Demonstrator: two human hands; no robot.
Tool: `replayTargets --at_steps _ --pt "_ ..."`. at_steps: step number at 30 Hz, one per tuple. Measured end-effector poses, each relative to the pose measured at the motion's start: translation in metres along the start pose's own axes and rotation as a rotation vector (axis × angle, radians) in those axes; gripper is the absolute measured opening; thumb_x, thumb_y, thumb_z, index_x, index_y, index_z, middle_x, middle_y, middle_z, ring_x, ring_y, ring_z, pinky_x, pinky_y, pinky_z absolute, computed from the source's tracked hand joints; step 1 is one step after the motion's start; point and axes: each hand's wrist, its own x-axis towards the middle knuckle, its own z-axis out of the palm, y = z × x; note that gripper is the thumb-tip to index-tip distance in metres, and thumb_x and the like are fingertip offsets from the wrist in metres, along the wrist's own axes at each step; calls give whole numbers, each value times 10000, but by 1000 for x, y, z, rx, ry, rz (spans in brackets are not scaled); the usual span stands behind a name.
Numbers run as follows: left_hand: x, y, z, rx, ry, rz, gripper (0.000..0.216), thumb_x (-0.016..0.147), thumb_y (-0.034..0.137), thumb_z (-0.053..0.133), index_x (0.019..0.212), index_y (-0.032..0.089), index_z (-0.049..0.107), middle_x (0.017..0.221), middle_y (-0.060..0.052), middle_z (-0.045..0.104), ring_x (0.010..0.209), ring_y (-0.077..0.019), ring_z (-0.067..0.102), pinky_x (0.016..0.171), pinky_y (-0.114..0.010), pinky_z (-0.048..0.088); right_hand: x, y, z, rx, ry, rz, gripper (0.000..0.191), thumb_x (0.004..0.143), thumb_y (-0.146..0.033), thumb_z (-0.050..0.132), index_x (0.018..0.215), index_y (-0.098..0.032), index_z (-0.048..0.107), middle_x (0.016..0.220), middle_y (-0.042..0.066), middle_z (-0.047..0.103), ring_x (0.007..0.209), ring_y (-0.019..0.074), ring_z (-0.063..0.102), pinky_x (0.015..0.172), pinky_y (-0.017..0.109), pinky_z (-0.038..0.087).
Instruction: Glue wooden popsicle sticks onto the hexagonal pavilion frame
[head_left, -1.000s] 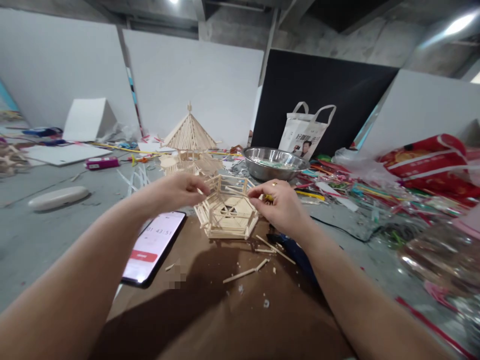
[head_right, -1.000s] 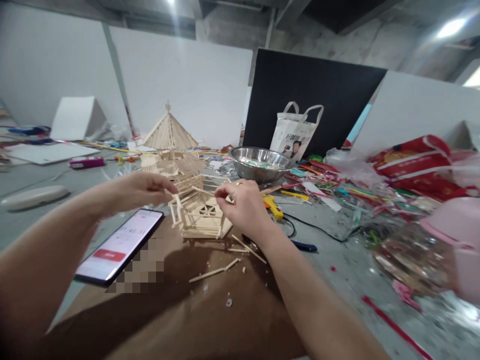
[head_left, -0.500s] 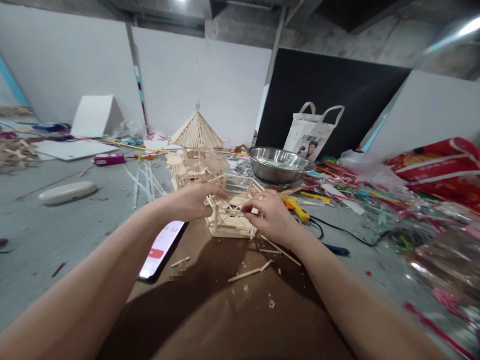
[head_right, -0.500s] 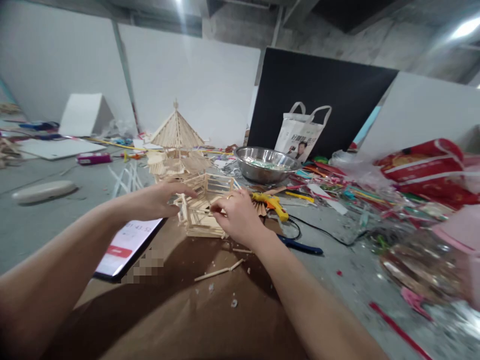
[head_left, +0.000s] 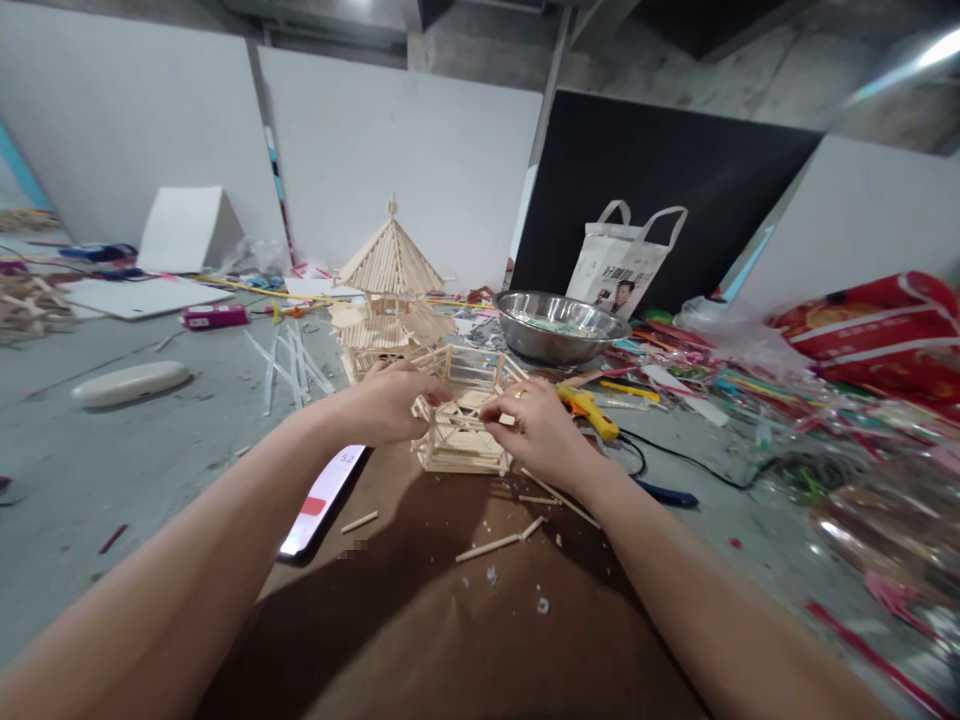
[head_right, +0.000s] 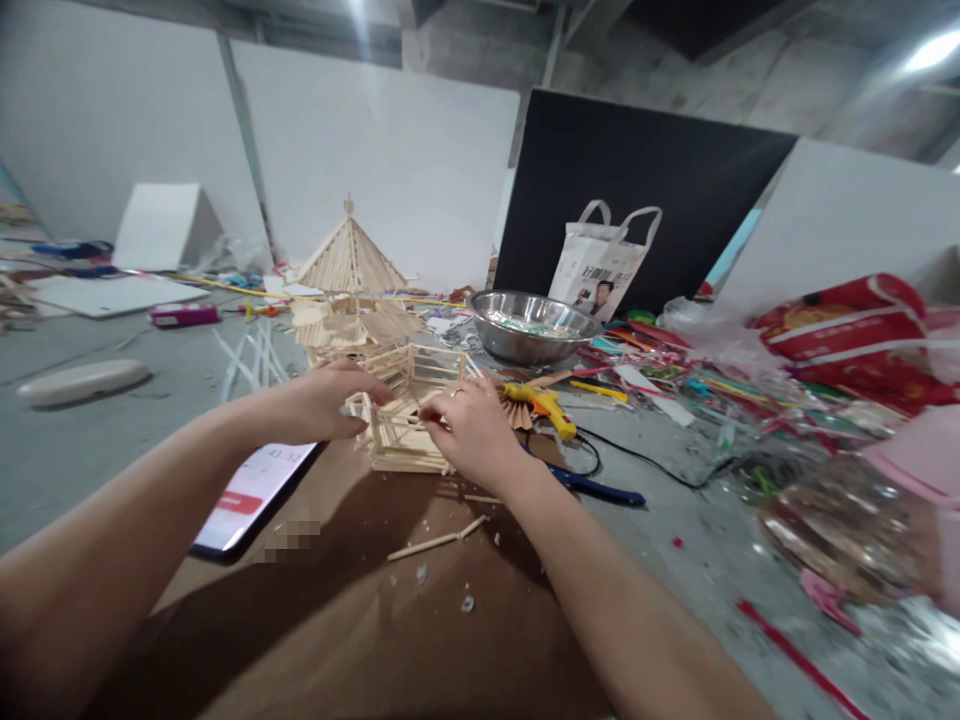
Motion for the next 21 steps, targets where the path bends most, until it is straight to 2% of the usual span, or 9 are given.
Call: replayTargets --at_steps 9,21 --pt "1 -2 3 9 22 10 373 598 163 478 945 257 578 929 -6 603 963 -205 451 839 -348 321 0 3 3 -3 7 -6 63 735 -180 544 749 -178 605 748 19 643 783 158 530 781 325 293" --pt "-1 -1 1 23 -18 5 390 607 176 498 977 276 570 956 -11 586 1003 -218 429 852 -365 307 1 3 5 3 8 -11 60 733 -166 544 744 -179 601 744 18 644 761 153 534 765 317 304"
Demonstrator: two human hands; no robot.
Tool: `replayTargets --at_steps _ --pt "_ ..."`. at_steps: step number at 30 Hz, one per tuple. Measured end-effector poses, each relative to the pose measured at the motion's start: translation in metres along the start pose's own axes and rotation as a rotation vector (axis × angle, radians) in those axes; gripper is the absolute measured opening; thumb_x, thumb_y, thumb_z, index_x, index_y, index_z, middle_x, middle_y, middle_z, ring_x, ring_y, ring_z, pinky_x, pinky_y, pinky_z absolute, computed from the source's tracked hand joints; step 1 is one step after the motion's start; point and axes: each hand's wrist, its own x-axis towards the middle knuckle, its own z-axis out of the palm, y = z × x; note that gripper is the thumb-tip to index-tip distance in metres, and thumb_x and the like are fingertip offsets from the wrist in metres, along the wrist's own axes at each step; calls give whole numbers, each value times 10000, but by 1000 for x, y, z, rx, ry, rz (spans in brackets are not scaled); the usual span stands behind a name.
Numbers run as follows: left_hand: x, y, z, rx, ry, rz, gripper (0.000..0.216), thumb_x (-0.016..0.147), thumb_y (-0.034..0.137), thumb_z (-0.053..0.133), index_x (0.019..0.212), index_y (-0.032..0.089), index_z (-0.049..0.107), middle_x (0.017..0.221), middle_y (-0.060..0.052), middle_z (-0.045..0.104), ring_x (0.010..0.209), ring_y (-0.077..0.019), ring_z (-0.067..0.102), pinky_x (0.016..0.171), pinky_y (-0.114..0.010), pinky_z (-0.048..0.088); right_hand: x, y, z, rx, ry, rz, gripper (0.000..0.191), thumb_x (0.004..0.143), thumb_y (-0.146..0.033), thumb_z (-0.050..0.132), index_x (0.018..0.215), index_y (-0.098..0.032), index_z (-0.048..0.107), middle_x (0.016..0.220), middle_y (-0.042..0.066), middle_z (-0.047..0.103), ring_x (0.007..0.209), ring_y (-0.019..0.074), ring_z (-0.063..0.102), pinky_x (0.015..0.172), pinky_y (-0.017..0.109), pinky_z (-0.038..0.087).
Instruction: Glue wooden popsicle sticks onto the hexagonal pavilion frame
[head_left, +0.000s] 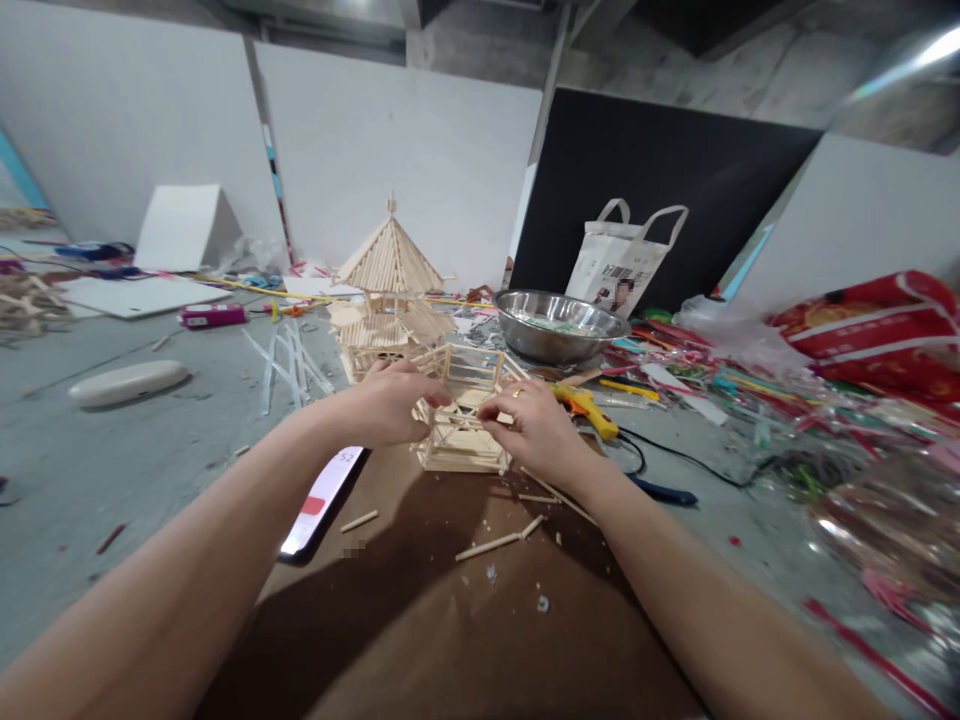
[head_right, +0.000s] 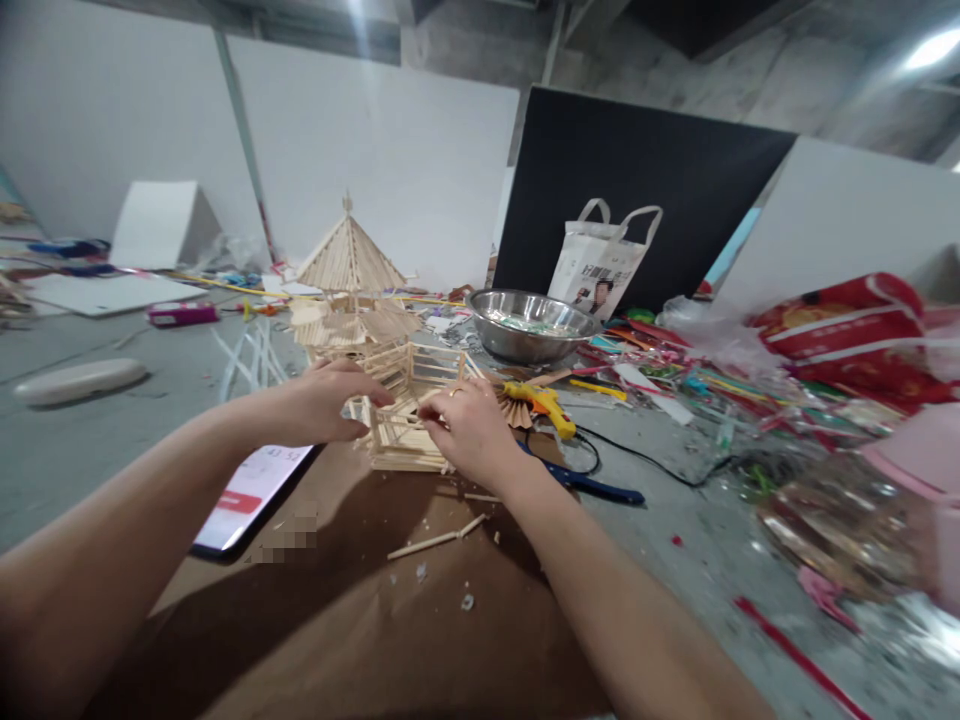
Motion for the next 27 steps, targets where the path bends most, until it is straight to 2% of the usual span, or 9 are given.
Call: replayTargets --at_steps 5,10,20,27 --pt "-1 1 -1 8 -6 -9 377 616 180 499 975 270 570 958 -14 580 995 -211 431 846 -353 312 0 0 1 -3 1 6 65 735 -170 543 750 -181 605 746 19 644 765 154 533 761 314 306" --pt "1 6 1 38 19 -3 350 629 256 542 977 261 575 969 -10 595 992 -228 435 860 -368 283 0 0 1 0 3 9 70 734 -168 545 756 -174 611 754 25 647 764 154 534 757 311 312" --pt "11 20 19 125 210 114 178 722 335 521 837 229 606 875 -17 623 924 -223 467 811 -391 240 0 -1 0 -29 -19 24 70 742 -184 544 761 -179 611 774 29 645 786 156 525 774 311 308" --pt "13 23 25 154 287 100 205 786 327 467 743 233 644 736 -25 633 835 -194 521 812 -393 230 0 -2 3 -33 1 16 82 740 -185 535 764 -174 613 754 25 645 771 152 527 771 308 316"
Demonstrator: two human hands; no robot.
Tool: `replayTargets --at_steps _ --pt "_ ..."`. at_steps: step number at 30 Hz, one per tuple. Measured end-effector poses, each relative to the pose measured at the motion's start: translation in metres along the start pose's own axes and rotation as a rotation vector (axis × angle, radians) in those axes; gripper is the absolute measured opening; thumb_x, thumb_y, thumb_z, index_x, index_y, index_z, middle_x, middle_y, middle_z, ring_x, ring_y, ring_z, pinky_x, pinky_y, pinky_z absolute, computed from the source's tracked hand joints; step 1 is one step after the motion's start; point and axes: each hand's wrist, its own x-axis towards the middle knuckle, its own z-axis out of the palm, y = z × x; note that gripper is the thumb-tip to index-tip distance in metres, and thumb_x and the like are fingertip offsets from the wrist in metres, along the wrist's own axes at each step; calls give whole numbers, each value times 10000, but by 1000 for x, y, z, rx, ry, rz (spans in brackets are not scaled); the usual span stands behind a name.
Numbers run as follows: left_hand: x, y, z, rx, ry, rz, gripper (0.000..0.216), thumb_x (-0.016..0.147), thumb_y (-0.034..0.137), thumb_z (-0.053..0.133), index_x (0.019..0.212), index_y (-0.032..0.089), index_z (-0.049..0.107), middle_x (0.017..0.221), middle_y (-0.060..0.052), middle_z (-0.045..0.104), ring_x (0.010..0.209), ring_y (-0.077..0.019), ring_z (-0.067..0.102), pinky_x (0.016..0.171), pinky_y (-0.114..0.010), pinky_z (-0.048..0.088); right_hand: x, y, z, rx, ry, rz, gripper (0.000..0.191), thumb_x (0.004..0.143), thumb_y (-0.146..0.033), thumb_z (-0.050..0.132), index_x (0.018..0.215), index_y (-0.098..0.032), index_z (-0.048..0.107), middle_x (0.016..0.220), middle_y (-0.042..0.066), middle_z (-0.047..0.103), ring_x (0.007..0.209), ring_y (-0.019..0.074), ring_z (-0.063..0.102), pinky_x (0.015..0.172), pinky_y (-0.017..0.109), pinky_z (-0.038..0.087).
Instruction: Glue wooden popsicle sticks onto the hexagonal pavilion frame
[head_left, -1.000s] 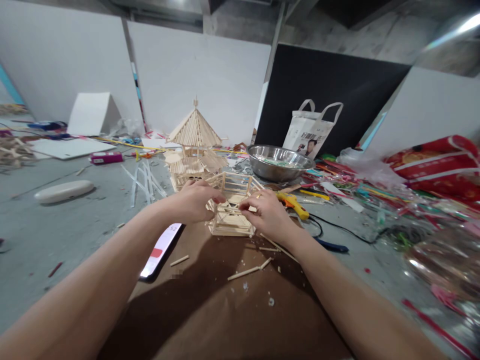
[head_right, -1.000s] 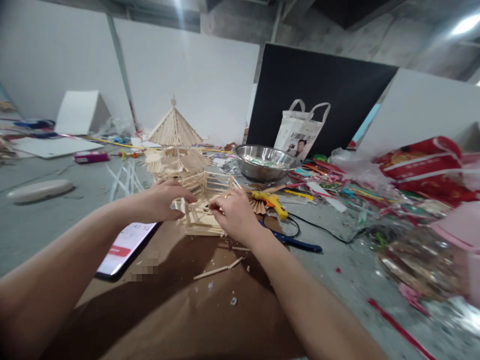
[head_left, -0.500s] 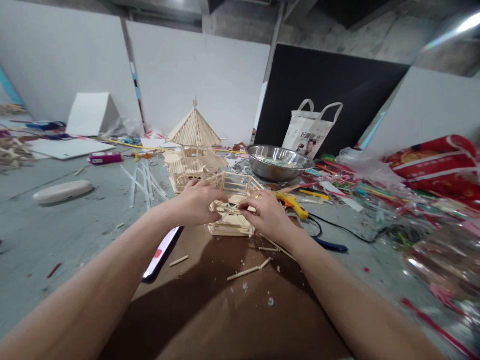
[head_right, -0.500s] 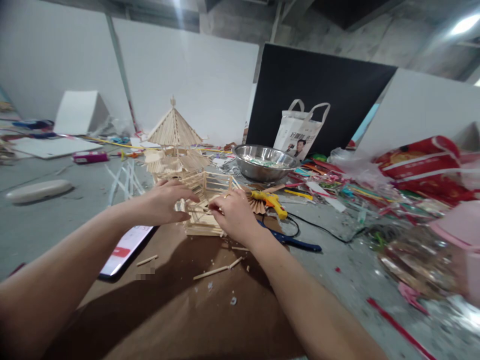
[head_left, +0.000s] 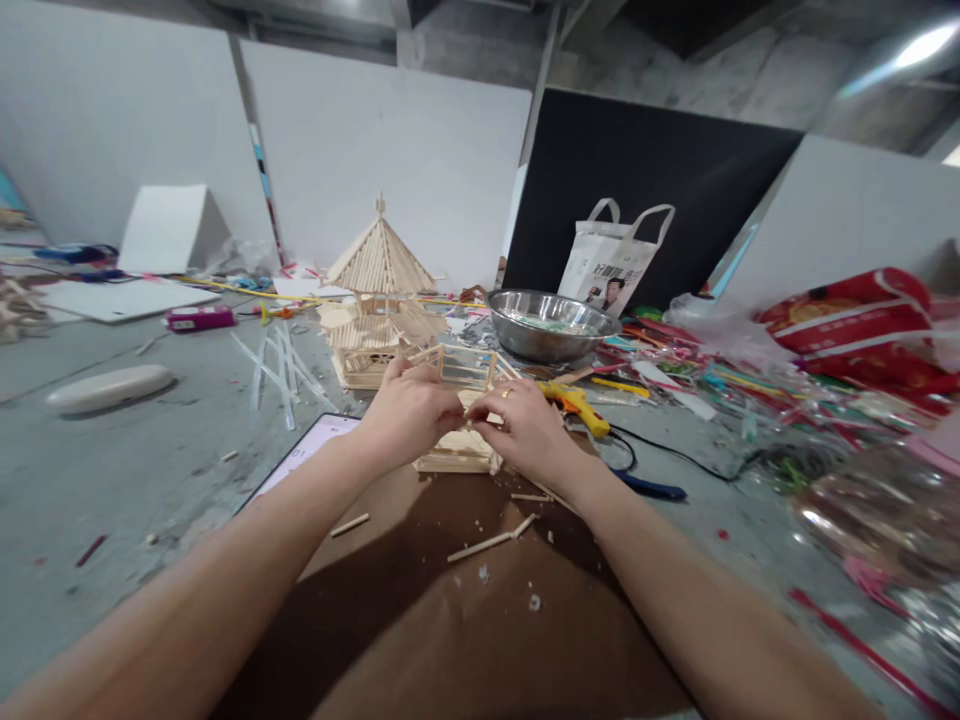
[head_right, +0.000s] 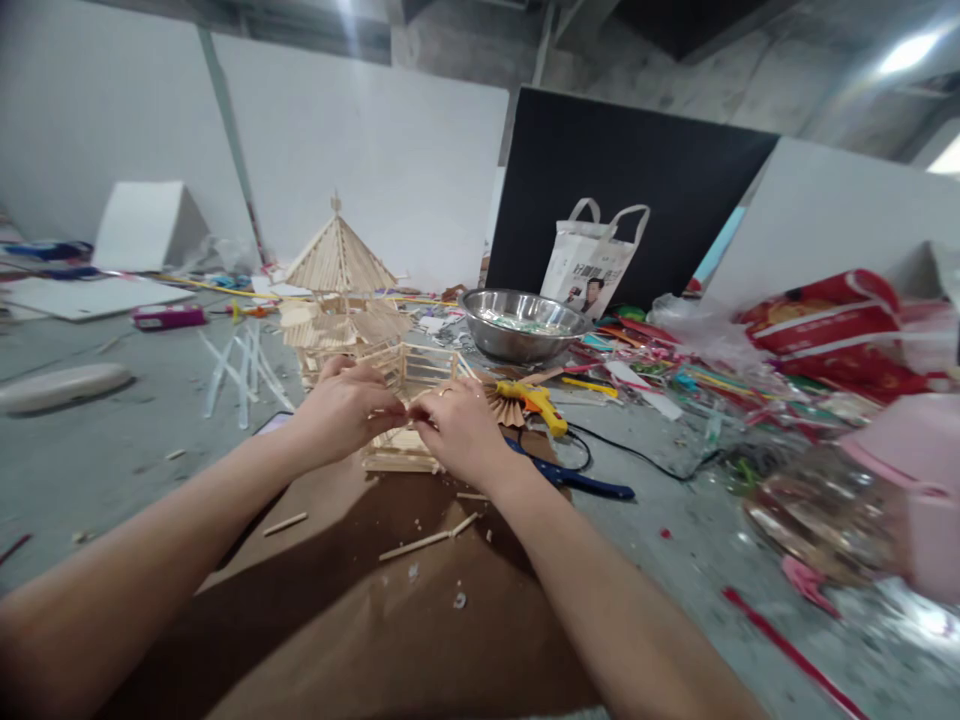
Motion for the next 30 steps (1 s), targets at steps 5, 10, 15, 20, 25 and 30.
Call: replayTargets --at_steps 5,10,15,20,25,30 --pt "1 -1 2 2 11 -22 210 785 335 467 757 242 653 744 -27 641 787 -187 541 828 -403 222 0 5 -16 38 -47 40 145 725 -248 552 834 -171 610 807 36 644 812 168 534 784 321 328" --pt "0 -1 2 -30 11 -15 208 787 333 464 750 242 647 736 -9 660 775 -180 547 833 -397 217 -3 21 -42 159 -209 169 202 715 -207 530 904 -180 596 896 38 624 809 152 550 712 259 392" --pt "1 -2 1 -25 2 -26 226 799 328 439 748 243 641 753 2 666 765 -169 560 840 -395 209 -5 26 -47 164 -333 152 240 684 -193 566 922 -171 583 925 51 607 829 163 546 696 255 412" --pt "1 -2 1 -2 -6 -32 220 797 329 437 743 247 634 749 13 666 744 -154 564 865 -398 190 -5 27 -40 129 -305 99 177 707 -232 550 871 -173 584 866 40 596 772 147 538 659 246 399" --pt "1 -2 -1 -9 -24 -44 223 794 322 438 734 236 635 744 5 668 742 -161 566 877 -405 182 -6 28 -33 79 -255 83 151 704 -275 563 816 -176 580 802 25 593 726 136 524 628 234 372" --pt "1 -2 -2 -6 -33 -48 227 796 330 436 740 236 635 751 1 671 739 -163 565 881 -411 173 -5 25 -32 34 -222 80 116 708 -277 554 769 -183 584 758 15 592 697 128 517 609 227 360"
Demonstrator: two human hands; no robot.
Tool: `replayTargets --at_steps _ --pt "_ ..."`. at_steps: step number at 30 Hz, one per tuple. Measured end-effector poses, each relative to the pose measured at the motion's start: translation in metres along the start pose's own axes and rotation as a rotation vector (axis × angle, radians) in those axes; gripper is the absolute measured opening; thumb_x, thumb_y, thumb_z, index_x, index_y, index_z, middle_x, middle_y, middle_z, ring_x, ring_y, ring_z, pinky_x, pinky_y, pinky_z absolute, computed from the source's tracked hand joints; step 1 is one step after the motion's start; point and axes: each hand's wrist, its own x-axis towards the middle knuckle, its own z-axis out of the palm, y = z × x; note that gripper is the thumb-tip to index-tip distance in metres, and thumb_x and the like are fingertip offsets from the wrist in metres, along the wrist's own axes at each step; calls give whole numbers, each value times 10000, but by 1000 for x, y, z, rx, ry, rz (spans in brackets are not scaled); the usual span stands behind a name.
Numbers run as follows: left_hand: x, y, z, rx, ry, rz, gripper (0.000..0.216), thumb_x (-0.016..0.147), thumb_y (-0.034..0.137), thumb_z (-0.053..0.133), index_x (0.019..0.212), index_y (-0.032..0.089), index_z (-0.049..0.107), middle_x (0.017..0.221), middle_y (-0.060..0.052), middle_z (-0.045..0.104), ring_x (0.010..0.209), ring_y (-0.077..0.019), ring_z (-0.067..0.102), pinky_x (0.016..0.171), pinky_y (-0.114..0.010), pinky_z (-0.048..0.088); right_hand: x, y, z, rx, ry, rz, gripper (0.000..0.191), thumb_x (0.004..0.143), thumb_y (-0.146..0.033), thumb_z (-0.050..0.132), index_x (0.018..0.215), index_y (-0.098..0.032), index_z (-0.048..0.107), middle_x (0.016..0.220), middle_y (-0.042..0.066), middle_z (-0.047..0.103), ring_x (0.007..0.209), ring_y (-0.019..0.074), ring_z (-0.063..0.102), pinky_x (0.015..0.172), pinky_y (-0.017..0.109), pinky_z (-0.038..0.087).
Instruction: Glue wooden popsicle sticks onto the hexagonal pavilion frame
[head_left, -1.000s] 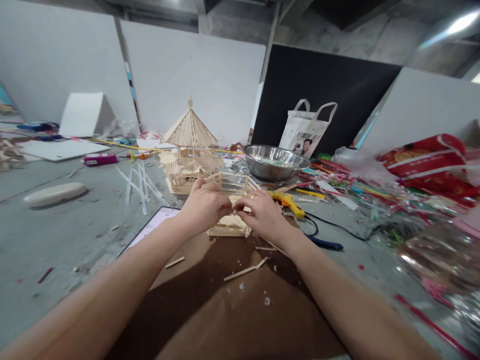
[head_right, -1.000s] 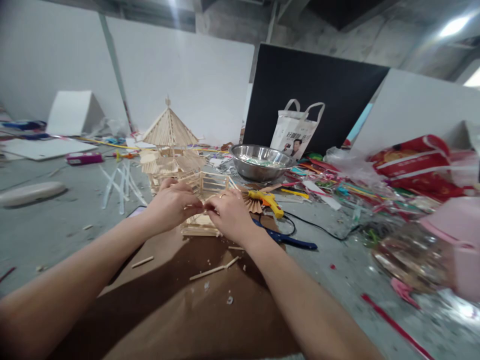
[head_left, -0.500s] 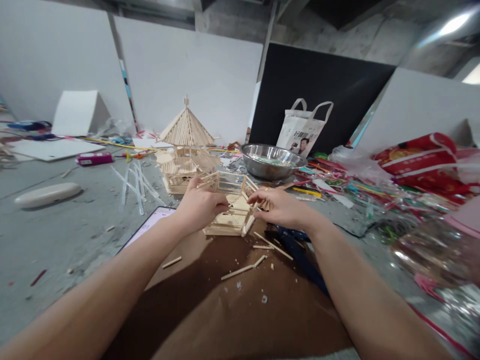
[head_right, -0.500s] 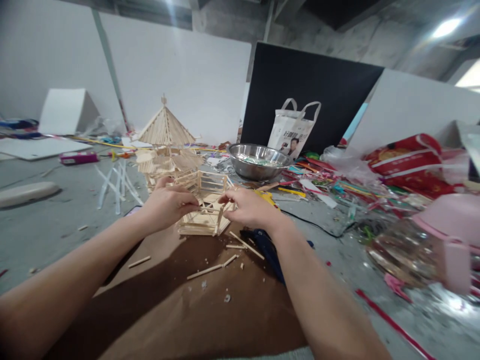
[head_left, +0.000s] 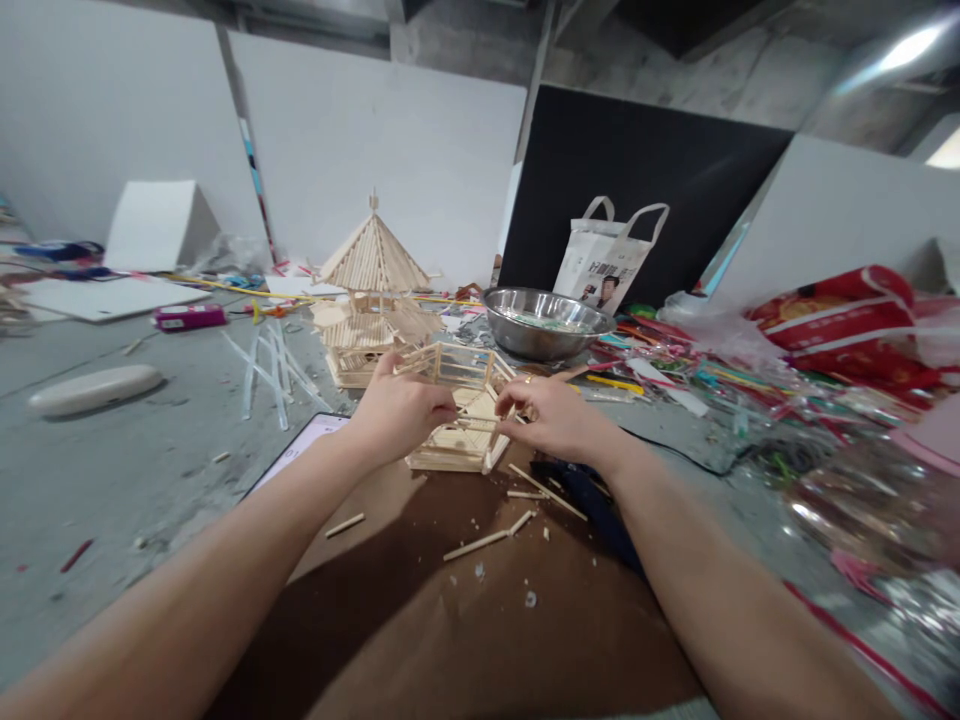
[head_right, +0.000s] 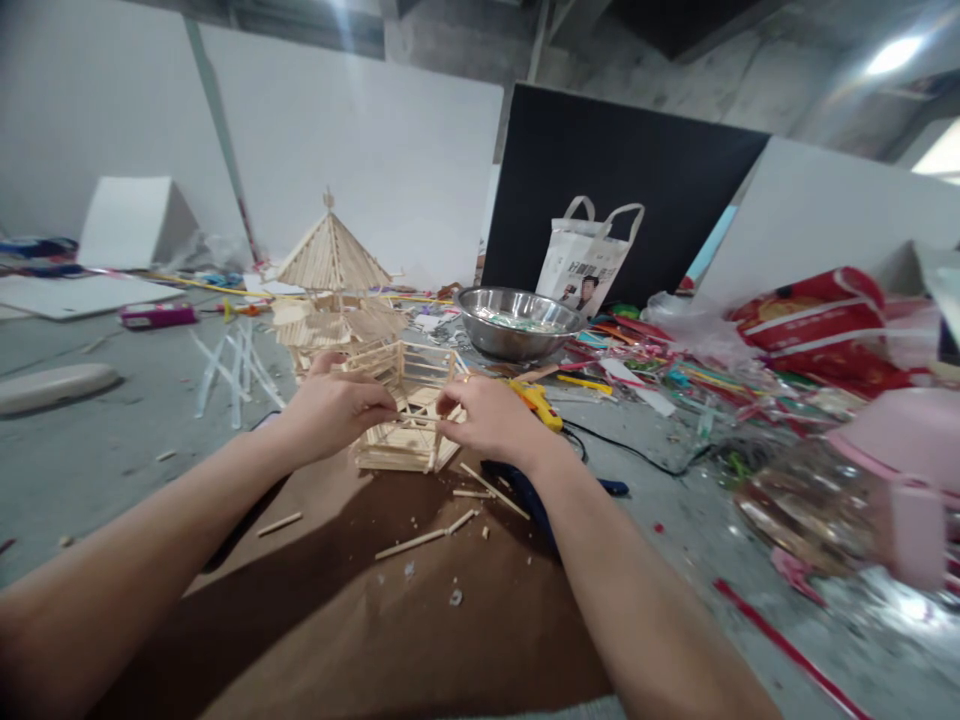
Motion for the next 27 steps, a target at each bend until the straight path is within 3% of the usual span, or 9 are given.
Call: replayTargets --at_steps 27 --pt "0 -1 0 22 16 18 210 793 305 454 714 233 635 721 14 671 717 -154 571 871 -413 172 2 -3 3 10 42 58 78 698 -249 561 695 -183 603 679 -4 598 626 107 518 560 209 317"
